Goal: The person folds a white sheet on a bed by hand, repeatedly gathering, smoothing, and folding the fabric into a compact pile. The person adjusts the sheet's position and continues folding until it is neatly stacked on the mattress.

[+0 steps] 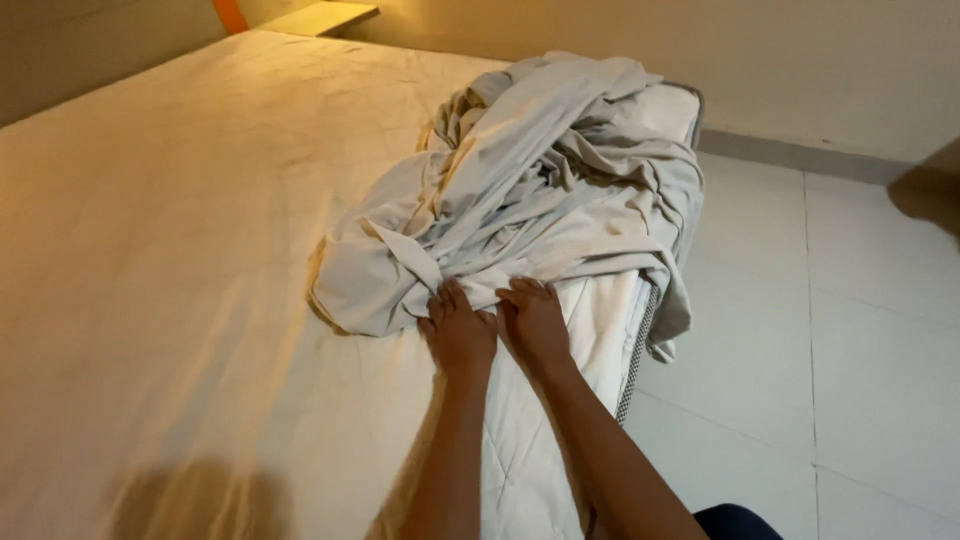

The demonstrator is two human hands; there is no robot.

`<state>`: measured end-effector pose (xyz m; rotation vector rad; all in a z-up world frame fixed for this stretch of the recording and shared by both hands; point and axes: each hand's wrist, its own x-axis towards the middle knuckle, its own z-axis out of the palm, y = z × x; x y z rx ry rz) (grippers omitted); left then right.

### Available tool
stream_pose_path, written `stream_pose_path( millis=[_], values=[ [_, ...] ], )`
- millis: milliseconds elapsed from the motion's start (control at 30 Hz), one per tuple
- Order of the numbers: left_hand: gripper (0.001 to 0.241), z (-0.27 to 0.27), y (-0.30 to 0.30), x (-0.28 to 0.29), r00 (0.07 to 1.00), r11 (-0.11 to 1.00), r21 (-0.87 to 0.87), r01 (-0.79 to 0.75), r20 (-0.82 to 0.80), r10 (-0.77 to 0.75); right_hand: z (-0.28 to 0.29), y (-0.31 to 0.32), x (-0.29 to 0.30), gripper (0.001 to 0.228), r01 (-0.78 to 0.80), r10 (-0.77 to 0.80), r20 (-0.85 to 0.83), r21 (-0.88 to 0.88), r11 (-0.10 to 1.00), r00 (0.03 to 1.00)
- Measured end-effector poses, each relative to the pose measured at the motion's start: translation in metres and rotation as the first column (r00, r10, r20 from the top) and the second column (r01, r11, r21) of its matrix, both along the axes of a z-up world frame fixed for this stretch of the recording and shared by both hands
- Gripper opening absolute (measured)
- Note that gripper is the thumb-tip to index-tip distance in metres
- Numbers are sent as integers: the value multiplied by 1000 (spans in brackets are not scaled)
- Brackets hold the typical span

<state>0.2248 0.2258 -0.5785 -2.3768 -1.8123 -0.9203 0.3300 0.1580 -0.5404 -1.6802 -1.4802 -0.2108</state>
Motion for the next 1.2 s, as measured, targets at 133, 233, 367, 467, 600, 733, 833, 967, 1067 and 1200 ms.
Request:
stream_pose_path(
  millis=[133, 233, 367, 467, 600, 733, 833, 967, 1067, 1200],
  values=[
    [93, 52, -26, -32, 1000, 998, 64, -20, 18, 19, 2, -11, -5, 18, 7, -6, -12, 53, 999, 1000],
    [73, 58, -25, -33, 993, 993, -1, -116, 17, 116, 21, -12, -8, 14, 91, -90, 9, -113, 989, 996],
    [54, 66, -29, -31, 1000, 996, 89, 1, 27, -3, 32, -13, -13, 21, 132, -133, 68, 16, 991, 989],
    [54, 39, -13, -26, 996, 984, 158, 84, -26, -81, 22, -6, -8, 41, 98, -107, 170, 58, 993, 980],
    [65, 5, 3, -26, 984, 983, 51, 178, -44, -175, 3, -4, -3, 49, 98, -73, 181, -134, 986, 981],
    [57, -15, 7, -25, 985, 976, 152, 158, -93, -145, -10, -8, 0, 51, 83, -50, 181, -182, 980, 982],
    [53, -23, 6, -28, 984, 981, 98, 168, -84, -160, -24, -12, 0, 50, 96, -57, 203, -183, 979, 977],
    [49, -32, 6, -32, 981, 978, 92, 187, -73, -180, -18, -20, -6, 50, 88, -51, 185, -199, 976, 981],
    [48, -17, -3, -37, 978, 981, 20, 195, -73, -193, -8, -28, -13, 43, 95, -64, 191, -157, 983, 979],
    [53, -2, -15, -45, 971, 968, -122, 220, -70, -230, 8, -42, -17, 28, 82, -58, 198, -112, 990, 978]
  ],
)
